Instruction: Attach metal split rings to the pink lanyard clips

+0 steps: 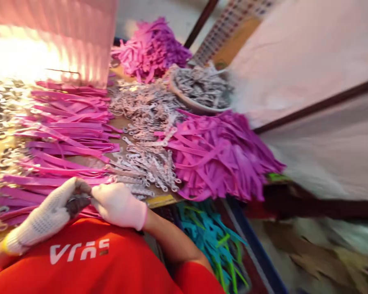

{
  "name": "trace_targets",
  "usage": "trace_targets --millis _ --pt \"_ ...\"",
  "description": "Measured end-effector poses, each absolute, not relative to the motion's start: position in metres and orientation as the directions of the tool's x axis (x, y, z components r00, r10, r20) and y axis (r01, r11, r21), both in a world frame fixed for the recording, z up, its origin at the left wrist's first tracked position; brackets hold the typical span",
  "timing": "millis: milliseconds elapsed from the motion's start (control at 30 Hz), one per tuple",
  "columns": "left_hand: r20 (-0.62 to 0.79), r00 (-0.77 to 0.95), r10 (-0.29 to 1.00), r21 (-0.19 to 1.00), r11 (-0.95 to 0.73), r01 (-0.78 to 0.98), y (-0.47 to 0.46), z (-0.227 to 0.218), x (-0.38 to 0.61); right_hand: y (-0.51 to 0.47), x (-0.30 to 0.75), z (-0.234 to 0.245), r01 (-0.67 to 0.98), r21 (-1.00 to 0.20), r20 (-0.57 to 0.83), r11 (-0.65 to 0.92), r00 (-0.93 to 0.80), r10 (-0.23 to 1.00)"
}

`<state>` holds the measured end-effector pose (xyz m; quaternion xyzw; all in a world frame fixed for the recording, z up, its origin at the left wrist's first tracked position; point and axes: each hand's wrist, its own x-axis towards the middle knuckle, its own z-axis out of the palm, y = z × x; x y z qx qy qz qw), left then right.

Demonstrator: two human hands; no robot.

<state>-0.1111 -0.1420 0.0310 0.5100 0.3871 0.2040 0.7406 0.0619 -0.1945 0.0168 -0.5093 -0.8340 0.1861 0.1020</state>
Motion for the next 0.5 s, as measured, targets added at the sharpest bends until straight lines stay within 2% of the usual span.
trace_targets --millis 167,233,300,367,400,433,500 --pt "-0.496 0.537 0.683 0.792 0.609 -0.042 -0.155 0.021 -0.129 -0.199 0.039 0.019 0.875 -0.404 0.026 0.266 -0.28 0.96" --pt "-0.474 0.497 0.727 0.79 0.601 -0.124 -0.149 0.022 -0.119 -0.199 0.035 0.019 0.864 -0.473 0.055 0.174 -0.168 0.984" --pt "-0.344 0.474 0.811 0.897 0.432 -0.089 -0.133 0.023 -0.107 -0.197 0.04 0.017 0.788 -0.607 0.057 0.105 -0.088 0.994" --pt "-0.124 0.53 0.839 0.991 0.083 0.102 -0.106 0.023 -0.098 -0.191 0.051 0.011 0.697 -0.714 0.083 0.065 -0.009 0.997" --pt "-0.03 0.578 0.816 0.966 -0.125 0.226 -0.091 0.022 -0.095 -0.188 0.058 0.009 0.66 -0.75 0.109 0.056 0.039 0.993" --pt "0.029 0.621 0.783 0.885 -0.309 0.347 -0.076 0.021 -0.094 -0.185 0.063 0.007 0.628 -0.777 0.135 0.048 0.092 0.987" --pt "0.064 0.65 0.758 0.682 -0.509 0.526 -0.053 0.02 -0.091 -0.182 0.069 0.009 0.583 -0.812 0.16 0.026 0.179 0.971"
